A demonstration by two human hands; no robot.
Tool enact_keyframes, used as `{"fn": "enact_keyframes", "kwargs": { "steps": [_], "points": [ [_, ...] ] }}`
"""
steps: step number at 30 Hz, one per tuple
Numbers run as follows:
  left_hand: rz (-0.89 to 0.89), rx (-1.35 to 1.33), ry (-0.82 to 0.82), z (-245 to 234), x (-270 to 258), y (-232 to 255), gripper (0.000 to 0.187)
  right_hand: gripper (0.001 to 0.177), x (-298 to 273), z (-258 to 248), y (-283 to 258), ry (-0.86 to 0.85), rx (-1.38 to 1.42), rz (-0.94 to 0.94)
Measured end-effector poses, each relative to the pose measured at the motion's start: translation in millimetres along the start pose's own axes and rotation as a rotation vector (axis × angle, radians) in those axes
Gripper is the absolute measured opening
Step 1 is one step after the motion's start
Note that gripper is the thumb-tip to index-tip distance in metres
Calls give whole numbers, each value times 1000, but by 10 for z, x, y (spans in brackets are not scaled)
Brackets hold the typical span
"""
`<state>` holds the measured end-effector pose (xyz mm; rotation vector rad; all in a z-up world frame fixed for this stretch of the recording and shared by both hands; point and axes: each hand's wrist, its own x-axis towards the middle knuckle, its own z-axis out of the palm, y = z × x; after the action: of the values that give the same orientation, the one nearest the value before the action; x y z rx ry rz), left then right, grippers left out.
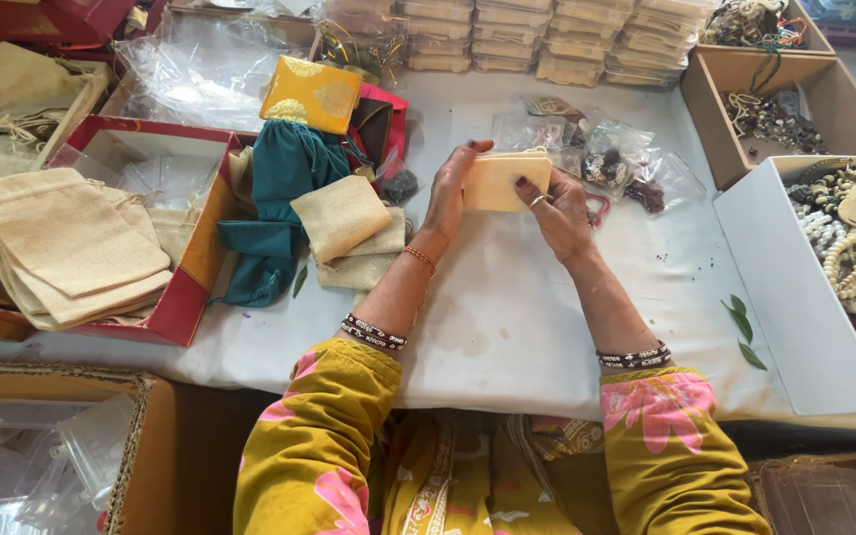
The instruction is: Packing small jewelry items into fabric pouches at a workbench.
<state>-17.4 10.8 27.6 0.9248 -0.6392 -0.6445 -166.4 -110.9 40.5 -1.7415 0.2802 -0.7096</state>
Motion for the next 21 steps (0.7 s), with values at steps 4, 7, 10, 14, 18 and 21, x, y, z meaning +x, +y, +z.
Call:
{"fn": "enact_keyframes", "kwargs": {
  "steps": [4,7,10,14,18,21],
  "points": [
    [84,179,-50,37,-25,-21,39,38,15,-2,-3,7,-45,-17],
    [101,147,-14,55,-66,2,29,42,51,12,34,30,-39,37],
    [222,619,130,250,-269,328,26,47,89,-28,165,64,-56,93],
    [495,1047,118,388,-415,549,20,52,66,-19,102,67,-103,97],
    [712,1096,139,336,-494,731,21,53,56,-17,124,31,-150,99],
    [640,1051,261,205,-636,1075,23,53,85,-34,230,30,-197,96]
  ]
}}
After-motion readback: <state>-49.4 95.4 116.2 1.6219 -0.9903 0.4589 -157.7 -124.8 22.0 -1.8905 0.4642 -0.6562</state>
